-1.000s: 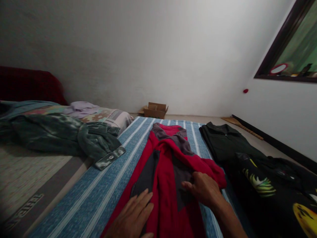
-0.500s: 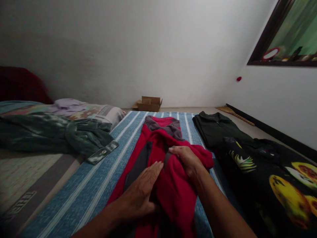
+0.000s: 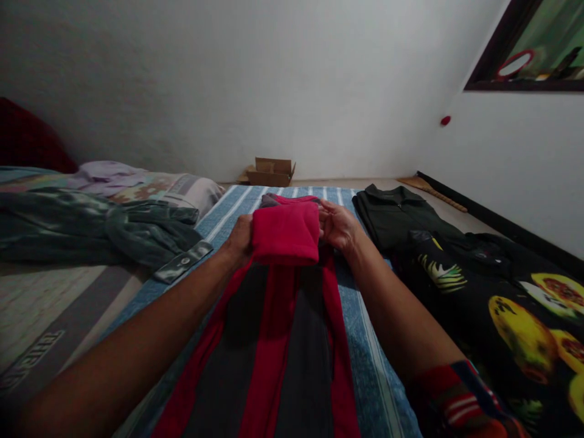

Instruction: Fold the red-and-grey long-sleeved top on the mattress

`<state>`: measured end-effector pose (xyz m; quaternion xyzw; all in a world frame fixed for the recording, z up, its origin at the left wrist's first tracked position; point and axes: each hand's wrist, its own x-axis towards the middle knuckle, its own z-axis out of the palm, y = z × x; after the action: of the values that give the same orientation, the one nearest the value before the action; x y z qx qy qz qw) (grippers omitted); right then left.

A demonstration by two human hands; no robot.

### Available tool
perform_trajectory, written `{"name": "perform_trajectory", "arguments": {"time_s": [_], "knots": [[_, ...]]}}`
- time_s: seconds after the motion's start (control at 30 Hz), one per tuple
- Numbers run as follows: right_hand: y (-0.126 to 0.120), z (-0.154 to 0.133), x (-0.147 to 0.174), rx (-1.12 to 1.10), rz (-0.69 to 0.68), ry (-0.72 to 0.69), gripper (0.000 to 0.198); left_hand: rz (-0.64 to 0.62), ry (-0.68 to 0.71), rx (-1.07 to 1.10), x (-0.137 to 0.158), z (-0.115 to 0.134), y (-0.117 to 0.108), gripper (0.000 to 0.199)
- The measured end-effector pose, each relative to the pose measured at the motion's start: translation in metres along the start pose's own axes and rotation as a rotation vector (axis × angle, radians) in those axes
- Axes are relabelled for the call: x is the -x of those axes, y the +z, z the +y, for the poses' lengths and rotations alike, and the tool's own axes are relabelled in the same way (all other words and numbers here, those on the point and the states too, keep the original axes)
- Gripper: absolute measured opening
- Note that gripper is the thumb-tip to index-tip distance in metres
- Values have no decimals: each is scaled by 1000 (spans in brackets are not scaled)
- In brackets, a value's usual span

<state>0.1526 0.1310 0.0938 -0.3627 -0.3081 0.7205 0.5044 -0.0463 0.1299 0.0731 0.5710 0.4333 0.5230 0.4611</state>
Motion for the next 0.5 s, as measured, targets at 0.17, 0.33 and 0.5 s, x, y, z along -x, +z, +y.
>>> {"name": "perform_trajectory", "arguments": {"time_s": [0.17, 0.33, 0.5], "knots": [[2, -7, 3, -129, 59, 86, 27, 35, -108, 44, -12, 5, 9, 29], [11, -13, 5, -81, 48, 50, 12, 68, -91, 91, -11, 9, 10, 34], [8, -5, 31, -66, 52, 103, 7, -76, 56, -158, 9, 13, 6, 33]]}}
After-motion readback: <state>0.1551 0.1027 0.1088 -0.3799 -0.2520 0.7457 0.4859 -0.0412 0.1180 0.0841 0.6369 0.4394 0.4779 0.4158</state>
